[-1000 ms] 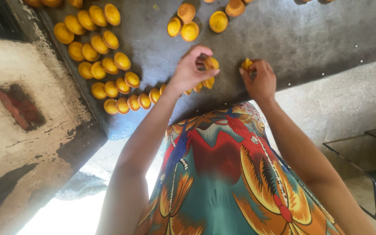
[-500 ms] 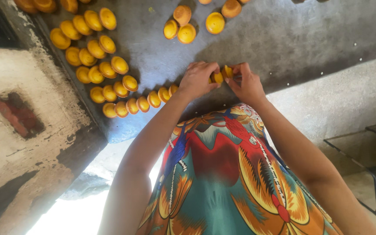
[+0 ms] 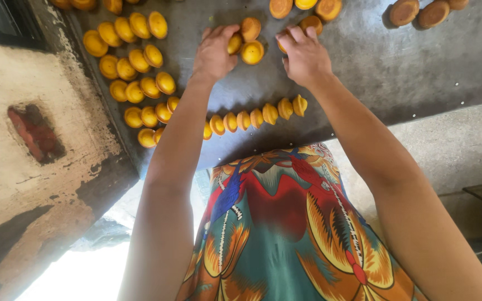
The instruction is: The person pairs small baked goods together and arranges them into rows across the table by hand.
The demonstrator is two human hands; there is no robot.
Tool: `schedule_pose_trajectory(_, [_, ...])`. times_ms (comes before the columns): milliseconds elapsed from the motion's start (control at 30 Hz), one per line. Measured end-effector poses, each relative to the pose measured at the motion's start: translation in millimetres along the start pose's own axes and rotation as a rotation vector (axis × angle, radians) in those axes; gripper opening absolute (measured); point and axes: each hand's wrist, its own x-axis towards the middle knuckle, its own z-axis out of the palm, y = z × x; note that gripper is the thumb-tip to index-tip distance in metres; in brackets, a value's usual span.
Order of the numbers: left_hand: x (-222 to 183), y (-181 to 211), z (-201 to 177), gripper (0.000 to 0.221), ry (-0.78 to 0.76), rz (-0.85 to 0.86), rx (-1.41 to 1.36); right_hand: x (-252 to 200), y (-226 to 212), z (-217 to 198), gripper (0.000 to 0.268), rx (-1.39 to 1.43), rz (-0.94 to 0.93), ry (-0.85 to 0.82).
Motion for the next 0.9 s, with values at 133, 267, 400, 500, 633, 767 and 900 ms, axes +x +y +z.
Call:
schedule_pose_trajectory(133, [-20.0, -2.0, -2.2, 0.06, 0.07, -0.016, -0.209, -35.6, 9.9, 11.8, 0.043, -0.083, 0.093, -0.091])
schedule_pose_trajectory(267, [-48.9, 33.6, 17.1, 0.069, 0.073, 0.051, -0.437, -100.3, 52.7, -0.4, 0.029, 0.049, 0.202, 0.235])
schedule_pose_trajectory(400, [-53.2, 105.7, 57.2, 0.068, -0.206, -0.11, -0.406, -146.6, 69.1, -14.1, 0.039, 0.197, 0.388, 0.286])
schedule_pose_trajectory(500, [-53.6, 136.3, 87.8, 0.062, -0.194, 0.114, -0.392, -165.8, 68.6, -14.5, 0.038, 0.306, 0.407, 0.254])
schedule_pose_trajectory(633, [-48.1, 144.8, 117.7, 0.059, -0.209, 0.204, -0.205, -165.8, 57.9, -6.7, 0.033, 0.484, 0.346, 0.245])
schedule_pose_trajectory(767, [-48.6, 142.9, 122.8, 0.06, -0.276, 0.133, -0.141, -156.3, 46.1, -7.8, 0.032, 0.561, 0.356, 0.171])
schedule_pose_trajectory(900, [-48.2, 140.8, 116.3, 0.061, -0.244, 0.133, -0.164, -150.7, 45.0, -12.9, 0.032, 0.538, 0.362, 0.122])
